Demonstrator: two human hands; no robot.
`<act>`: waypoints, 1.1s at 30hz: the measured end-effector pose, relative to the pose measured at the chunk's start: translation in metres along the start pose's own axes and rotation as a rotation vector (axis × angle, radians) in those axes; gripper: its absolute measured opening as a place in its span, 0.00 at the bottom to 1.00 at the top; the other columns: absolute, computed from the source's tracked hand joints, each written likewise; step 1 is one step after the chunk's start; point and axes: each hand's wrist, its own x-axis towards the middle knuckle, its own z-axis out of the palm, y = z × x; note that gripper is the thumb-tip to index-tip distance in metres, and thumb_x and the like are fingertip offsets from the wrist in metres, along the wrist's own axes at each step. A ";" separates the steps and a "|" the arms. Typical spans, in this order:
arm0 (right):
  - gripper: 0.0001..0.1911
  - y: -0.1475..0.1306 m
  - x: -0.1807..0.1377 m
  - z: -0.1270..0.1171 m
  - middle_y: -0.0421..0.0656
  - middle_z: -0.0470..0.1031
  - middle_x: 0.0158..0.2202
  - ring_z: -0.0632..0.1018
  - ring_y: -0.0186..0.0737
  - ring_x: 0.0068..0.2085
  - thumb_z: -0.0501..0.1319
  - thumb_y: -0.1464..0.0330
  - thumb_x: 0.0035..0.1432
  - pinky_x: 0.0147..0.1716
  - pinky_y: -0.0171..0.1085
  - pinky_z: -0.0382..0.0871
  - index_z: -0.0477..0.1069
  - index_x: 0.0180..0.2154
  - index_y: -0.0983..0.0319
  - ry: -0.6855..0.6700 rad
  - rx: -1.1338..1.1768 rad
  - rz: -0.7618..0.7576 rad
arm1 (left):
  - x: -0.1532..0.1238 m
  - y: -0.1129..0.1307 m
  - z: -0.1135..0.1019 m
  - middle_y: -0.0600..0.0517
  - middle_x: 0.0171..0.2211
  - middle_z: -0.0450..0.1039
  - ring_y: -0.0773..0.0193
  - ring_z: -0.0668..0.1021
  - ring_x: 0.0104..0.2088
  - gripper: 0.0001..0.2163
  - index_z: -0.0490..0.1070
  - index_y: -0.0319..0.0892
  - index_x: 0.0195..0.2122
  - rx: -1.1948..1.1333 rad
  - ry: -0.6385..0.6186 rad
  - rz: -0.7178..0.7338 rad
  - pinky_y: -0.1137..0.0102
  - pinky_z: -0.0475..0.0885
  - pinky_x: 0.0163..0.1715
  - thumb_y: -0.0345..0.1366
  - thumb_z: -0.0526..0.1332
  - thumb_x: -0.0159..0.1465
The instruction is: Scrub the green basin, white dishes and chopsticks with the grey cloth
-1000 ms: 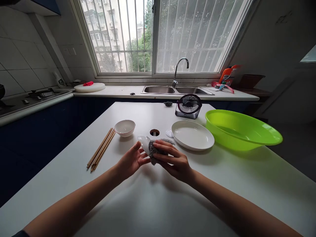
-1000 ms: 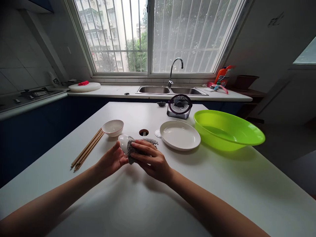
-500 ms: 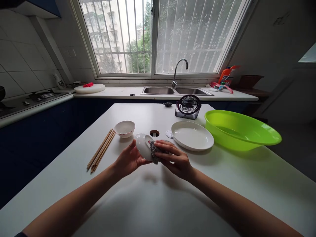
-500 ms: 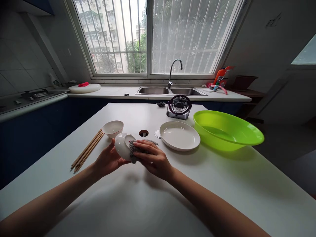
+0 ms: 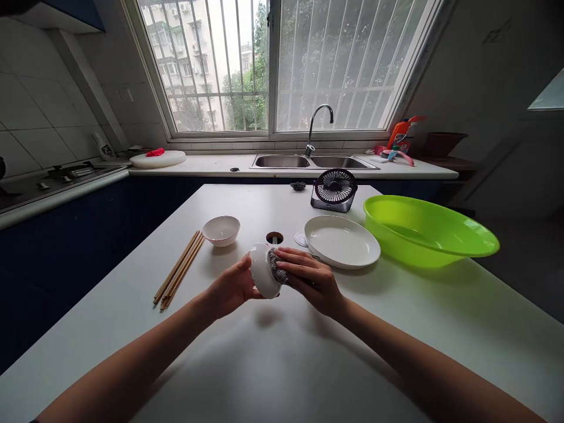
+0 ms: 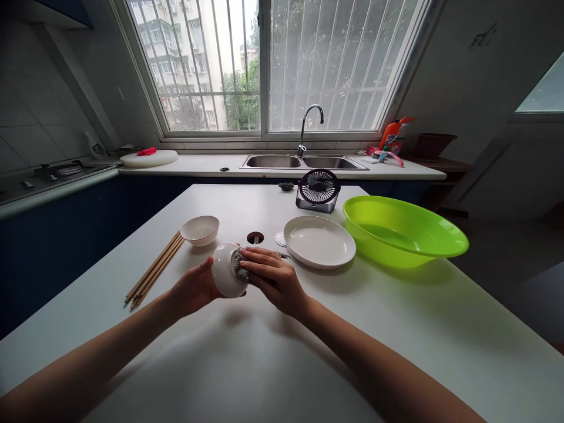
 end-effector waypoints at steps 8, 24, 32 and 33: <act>0.24 -0.012 0.003 0.005 0.45 0.75 0.58 0.75 0.46 0.60 0.60 0.75 0.66 0.59 0.49 0.73 0.70 0.60 0.50 0.008 0.059 0.073 | 0.001 -0.002 0.007 0.41 0.59 0.70 0.46 0.75 0.55 0.24 0.67 0.45 0.60 -0.024 0.077 0.006 0.46 0.70 0.56 0.48 0.63 0.66; 0.29 0.008 -0.006 0.000 0.49 0.74 0.59 0.75 0.50 0.60 0.63 0.76 0.63 0.57 0.53 0.74 0.67 0.63 0.52 -0.037 -0.129 -0.079 | 0.000 0.001 0.007 0.40 0.55 0.75 0.47 0.77 0.54 0.22 0.73 0.40 0.56 -0.108 0.059 0.028 0.48 0.69 0.57 0.50 0.58 0.68; 0.29 0.007 -0.006 0.000 0.49 0.74 0.59 0.74 0.50 0.60 0.63 0.76 0.63 0.57 0.53 0.74 0.67 0.63 0.52 -0.044 -0.143 -0.060 | -0.002 0.002 0.013 0.46 0.59 0.72 0.49 0.76 0.55 0.23 0.60 0.54 0.66 -0.162 0.123 0.087 0.44 0.69 0.56 0.46 0.56 0.70; 0.29 0.007 -0.006 0.000 0.49 0.74 0.59 0.74 0.50 0.60 0.63 0.76 0.63 0.57 0.53 0.74 0.67 0.62 0.52 -0.042 -0.143 -0.057 | -0.003 0.003 0.013 0.46 0.59 0.71 0.49 0.76 0.54 0.24 0.59 0.54 0.67 -0.165 0.124 0.082 0.44 0.69 0.56 0.46 0.56 0.70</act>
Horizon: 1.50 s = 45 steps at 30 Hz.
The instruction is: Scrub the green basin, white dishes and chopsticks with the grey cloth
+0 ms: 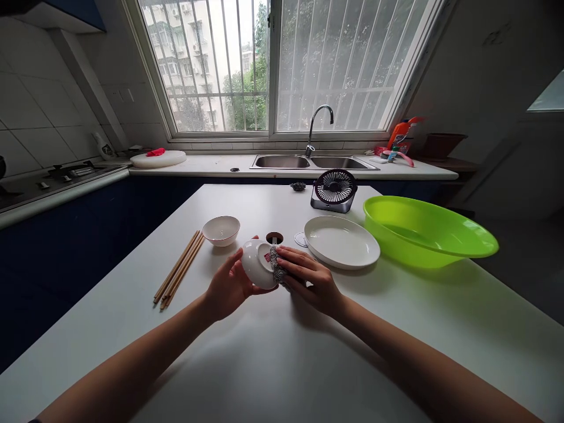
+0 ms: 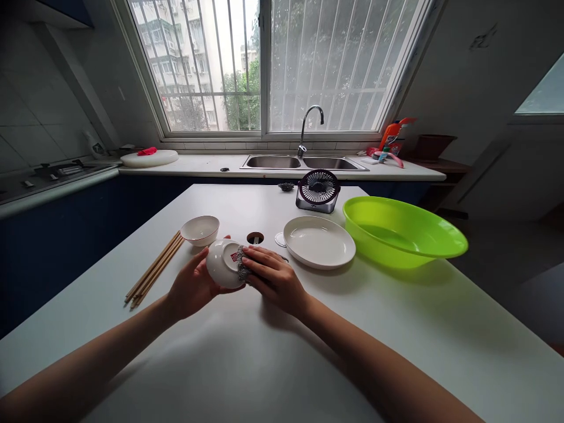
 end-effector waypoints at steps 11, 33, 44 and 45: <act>0.28 0.001 -0.003 0.001 0.49 0.71 0.62 0.73 0.49 0.62 0.61 0.77 0.64 0.59 0.50 0.73 0.67 0.62 0.53 -0.001 0.031 0.013 | 0.001 0.004 0.001 0.46 0.60 0.70 0.47 0.76 0.53 0.30 0.53 0.54 0.70 0.062 0.148 -0.071 0.44 0.71 0.54 0.45 0.54 0.66; 0.22 -0.001 -0.003 0.003 0.46 0.73 0.60 0.74 0.48 0.60 0.65 0.67 0.64 0.60 0.49 0.71 0.72 0.59 0.50 0.119 0.188 0.366 | -0.005 0.004 0.011 0.46 0.63 0.67 0.47 0.75 0.57 0.27 0.54 0.56 0.68 -0.114 -0.022 0.001 0.44 0.69 0.57 0.48 0.57 0.69; 0.25 -0.010 -0.005 0.006 0.49 0.71 0.61 0.76 0.49 0.59 0.62 0.74 0.65 0.56 0.48 0.75 0.70 0.60 0.50 0.087 0.103 0.173 | -0.001 0.005 0.013 0.46 0.58 0.73 0.52 0.77 0.55 0.29 0.51 0.52 0.70 -0.128 0.009 0.074 0.54 0.72 0.57 0.49 0.58 0.70; 0.25 -0.010 -0.005 0.006 0.49 0.71 0.61 0.75 0.50 0.59 0.61 0.73 0.65 0.56 0.49 0.75 0.70 0.61 0.50 0.076 0.084 0.157 | -0.001 0.005 0.012 0.46 0.57 0.74 0.52 0.77 0.54 0.30 0.51 0.51 0.70 -0.124 0.012 0.073 0.55 0.73 0.56 0.48 0.58 0.69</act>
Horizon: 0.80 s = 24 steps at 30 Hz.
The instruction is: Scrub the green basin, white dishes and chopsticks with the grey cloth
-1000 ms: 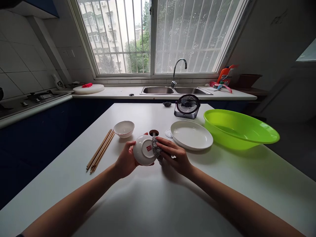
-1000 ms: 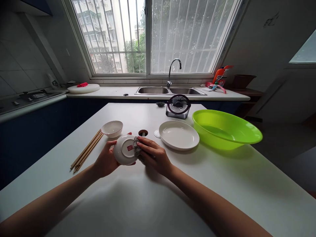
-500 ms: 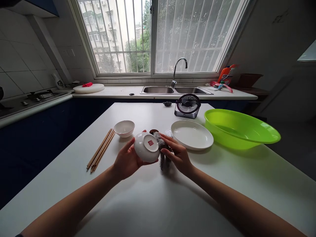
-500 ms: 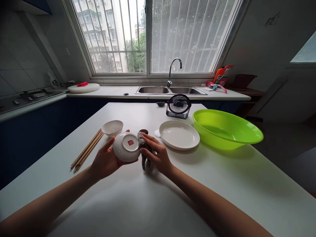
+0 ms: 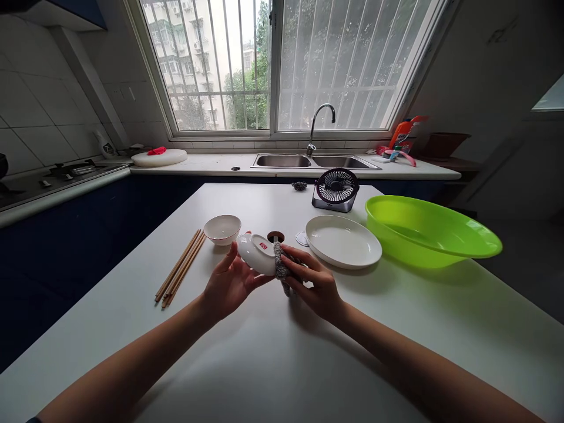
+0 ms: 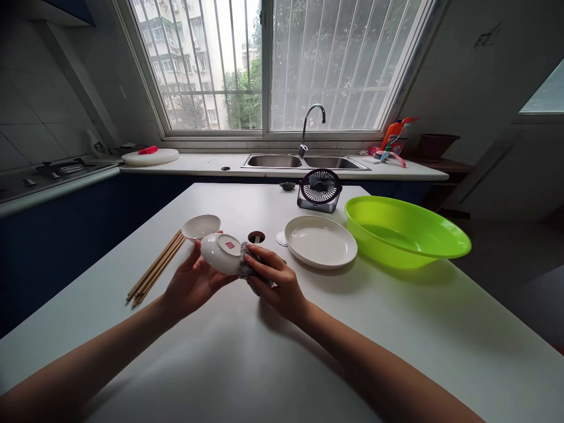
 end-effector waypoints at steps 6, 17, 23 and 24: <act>0.29 -0.003 0.001 0.000 0.49 0.71 0.62 0.73 0.51 0.61 0.61 0.76 0.64 0.58 0.51 0.74 0.66 0.63 0.50 -0.038 -0.085 -0.106 | 0.002 -0.004 -0.003 0.44 0.53 0.75 0.55 0.79 0.50 0.28 0.58 0.47 0.66 0.025 0.031 0.008 0.63 0.76 0.46 0.46 0.61 0.68; 0.28 -0.009 0.004 0.004 0.49 0.73 0.60 0.75 0.50 0.59 0.60 0.76 0.64 0.56 0.50 0.74 0.67 0.63 0.50 -0.029 -0.113 -0.140 | -0.001 -0.013 -0.002 0.51 0.54 0.73 0.59 0.77 0.49 0.34 0.53 0.62 0.67 0.260 0.139 0.098 0.60 0.74 0.49 0.44 0.67 0.63; 0.25 -0.010 0.005 0.002 0.50 0.74 0.59 0.77 0.49 0.57 0.60 0.75 0.65 0.53 0.48 0.77 0.70 0.61 0.51 -0.028 -0.096 -0.083 | -0.001 -0.014 -0.012 0.49 0.63 0.65 0.53 0.74 0.56 0.34 0.55 0.65 0.67 0.436 0.137 0.140 0.53 0.71 0.56 0.40 0.69 0.62; 0.25 -0.010 0.006 0.001 0.50 0.74 0.59 0.77 0.49 0.57 0.60 0.76 0.65 0.53 0.48 0.77 0.70 0.61 0.51 -0.025 -0.085 -0.079 | 0.000 -0.013 -0.013 0.49 0.65 0.62 0.51 0.74 0.57 0.35 0.55 0.66 0.66 0.476 0.139 0.143 0.53 0.71 0.55 0.40 0.69 0.61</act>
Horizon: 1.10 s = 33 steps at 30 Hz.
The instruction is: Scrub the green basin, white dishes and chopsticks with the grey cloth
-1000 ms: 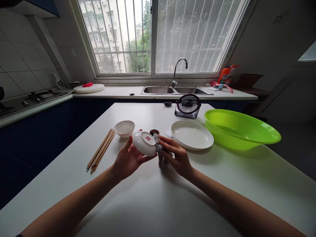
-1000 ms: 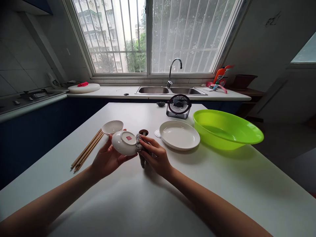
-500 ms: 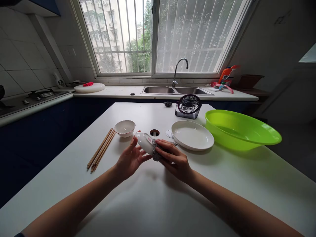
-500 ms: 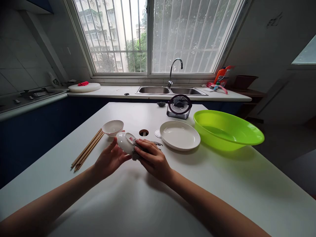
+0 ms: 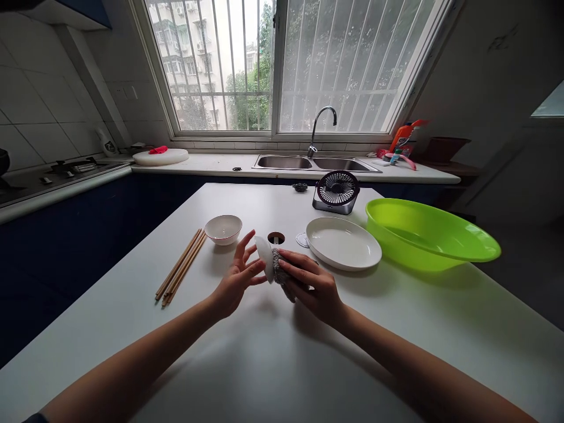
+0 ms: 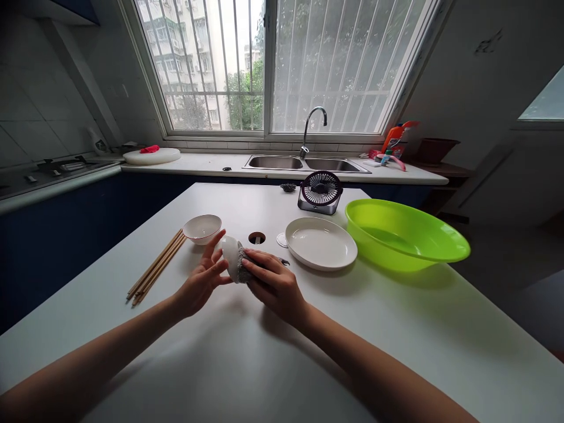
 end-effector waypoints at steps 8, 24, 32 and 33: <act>0.24 0.009 0.007 -0.010 0.48 0.77 0.56 0.79 0.48 0.54 0.61 0.75 0.64 0.51 0.49 0.77 0.72 0.59 0.50 -0.035 -0.093 0.026 | 0.003 0.009 -0.005 0.46 0.68 0.57 0.43 0.60 0.68 0.41 0.57 0.63 0.66 0.303 0.032 0.143 0.57 0.74 0.51 0.34 0.74 0.55; 0.15 0.014 -0.003 -0.003 0.47 0.80 0.49 0.80 0.47 0.44 0.65 0.73 0.59 0.49 0.45 0.72 0.78 0.49 0.58 -0.600 -0.258 0.251 | 0.013 -0.004 -0.033 0.42 0.67 0.60 0.44 0.68 0.64 0.45 0.48 0.54 0.69 1.171 0.090 0.523 0.52 0.77 0.52 0.44 0.73 0.55; 0.16 0.013 0.004 -0.008 0.51 0.79 0.50 0.80 0.50 0.50 0.60 0.67 0.66 0.50 0.45 0.74 0.76 0.53 0.63 -0.406 -0.271 0.393 | 0.012 -0.004 -0.029 0.39 0.65 0.64 0.42 0.70 0.63 0.47 0.42 0.48 0.70 1.542 0.111 0.768 0.59 0.81 0.44 0.42 0.72 0.56; 0.16 0.013 0.005 -0.008 0.51 0.80 0.49 0.80 0.49 0.48 0.59 0.67 0.67 0.48 0.44 0.74 0.76 0.53 0.63 -0.366 -0.273 0.408 | 0.012 -0.004 -0.028 0.39 0.65 0.64 0.42 0.70 0.63 0.47 0.42 0.47 0.70 1.570 0.103 0.787 0.59 0.81 0.44 0.41 0.72 0.57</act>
